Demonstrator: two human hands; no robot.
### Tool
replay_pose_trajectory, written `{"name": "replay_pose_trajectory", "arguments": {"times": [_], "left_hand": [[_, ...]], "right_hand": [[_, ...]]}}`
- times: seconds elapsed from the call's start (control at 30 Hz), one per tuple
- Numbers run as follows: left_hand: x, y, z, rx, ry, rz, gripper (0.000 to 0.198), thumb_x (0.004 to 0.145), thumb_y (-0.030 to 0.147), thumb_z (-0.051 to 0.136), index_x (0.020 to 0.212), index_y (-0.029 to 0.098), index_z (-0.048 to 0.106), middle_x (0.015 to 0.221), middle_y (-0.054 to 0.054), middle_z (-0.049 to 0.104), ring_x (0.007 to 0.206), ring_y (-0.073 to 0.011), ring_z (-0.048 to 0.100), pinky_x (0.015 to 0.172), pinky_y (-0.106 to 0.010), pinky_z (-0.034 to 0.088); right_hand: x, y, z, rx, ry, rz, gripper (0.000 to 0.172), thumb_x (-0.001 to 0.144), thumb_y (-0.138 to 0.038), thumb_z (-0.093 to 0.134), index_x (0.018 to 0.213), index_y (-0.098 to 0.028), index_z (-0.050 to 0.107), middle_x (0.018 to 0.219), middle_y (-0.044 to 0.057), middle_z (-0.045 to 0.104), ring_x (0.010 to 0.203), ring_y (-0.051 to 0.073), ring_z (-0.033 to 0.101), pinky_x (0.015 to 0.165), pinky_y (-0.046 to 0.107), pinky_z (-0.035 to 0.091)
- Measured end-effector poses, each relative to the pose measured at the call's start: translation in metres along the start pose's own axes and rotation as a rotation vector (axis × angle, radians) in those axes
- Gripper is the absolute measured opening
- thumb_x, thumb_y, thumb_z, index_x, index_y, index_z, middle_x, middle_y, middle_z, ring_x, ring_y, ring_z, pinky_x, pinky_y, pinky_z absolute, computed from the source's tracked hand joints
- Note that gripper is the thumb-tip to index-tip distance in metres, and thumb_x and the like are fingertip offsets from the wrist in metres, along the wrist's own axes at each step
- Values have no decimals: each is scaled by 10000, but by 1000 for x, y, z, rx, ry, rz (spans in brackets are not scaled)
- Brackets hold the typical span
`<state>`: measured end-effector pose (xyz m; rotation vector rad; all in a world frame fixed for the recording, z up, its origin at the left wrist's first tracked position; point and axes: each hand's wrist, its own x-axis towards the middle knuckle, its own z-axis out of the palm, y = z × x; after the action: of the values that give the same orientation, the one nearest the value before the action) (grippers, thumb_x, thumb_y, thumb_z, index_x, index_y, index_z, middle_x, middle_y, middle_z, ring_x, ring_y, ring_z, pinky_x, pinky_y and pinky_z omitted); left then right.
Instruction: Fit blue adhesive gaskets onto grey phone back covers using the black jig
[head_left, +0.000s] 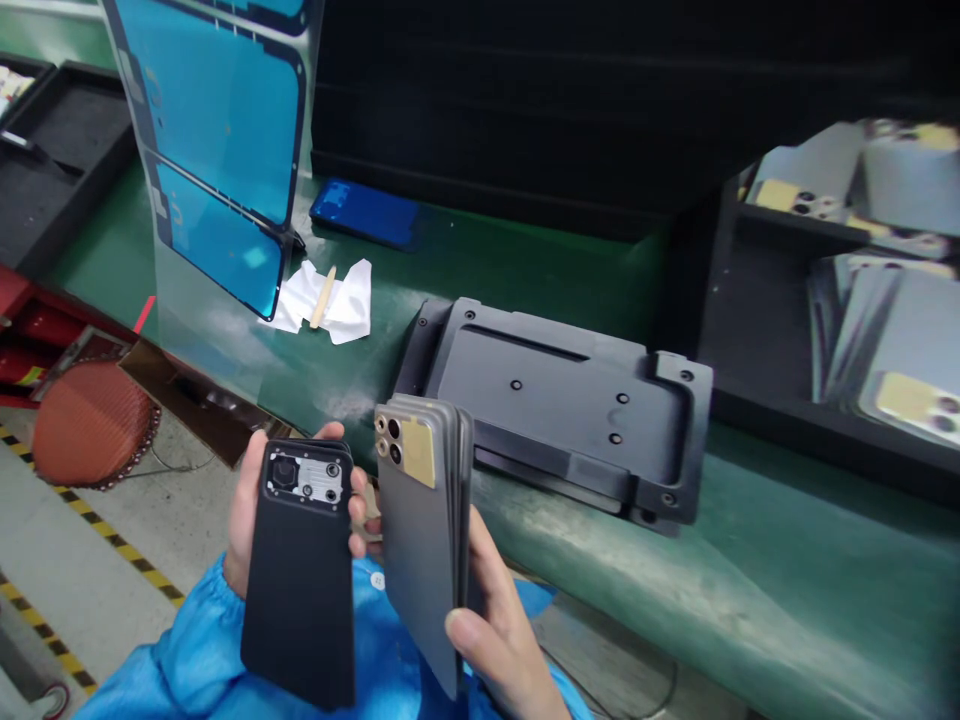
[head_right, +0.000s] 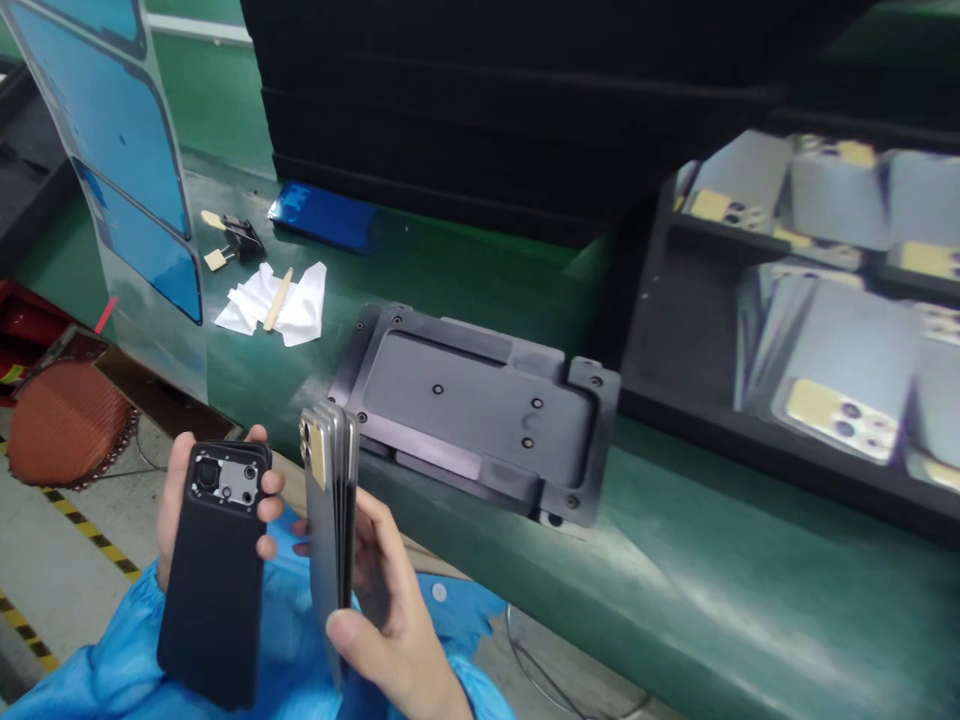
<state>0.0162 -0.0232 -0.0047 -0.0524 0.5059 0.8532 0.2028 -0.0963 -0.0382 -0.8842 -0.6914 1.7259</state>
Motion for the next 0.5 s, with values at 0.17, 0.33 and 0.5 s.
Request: {"name": "replay_pose_trajectory", "arguments": {"times": [0.17, 0.33, 0.5], "left_hand": [[-6, -5, 8, 242, 235, 367, 600, 818, 564, 765, 1295, 211, 675, 1096, -128, 779, 937, -238, 750, 835, -364, 621], [-7, -6, 11, 310, 418, 365, 616, 756, 510, 847, 1278, 246, 656, 1068, -85, 797, 854, -229, 764, 798, -336, 618], [-6, -9, 12, 332, 460, 368, 584, 783, 498, 832, 1283, 265, 642, 1083, -53, 789, 842, -211, 755, 794, -320, 603]], "right_hand": [[6, -2, 6, -176, 78, -34, 625, 869, -491, 769, 1425, -399, 499, 1334, 68, 668, 1207, 289, 678, 1004, 420, 585], [8, -4, 10, -256, 15, -4, 664, 879, -492, 757, 1454, -359, 451, 1404, 99, 627, 1269, 306, 642, 1064, 462, 552], [7, -3, 11, -274, -46, 38, 707, 868, -492, 768, 1473, -365, 425, 1454, 100, 592, 1312, 317, 610, 1114, 490, 510]]}}
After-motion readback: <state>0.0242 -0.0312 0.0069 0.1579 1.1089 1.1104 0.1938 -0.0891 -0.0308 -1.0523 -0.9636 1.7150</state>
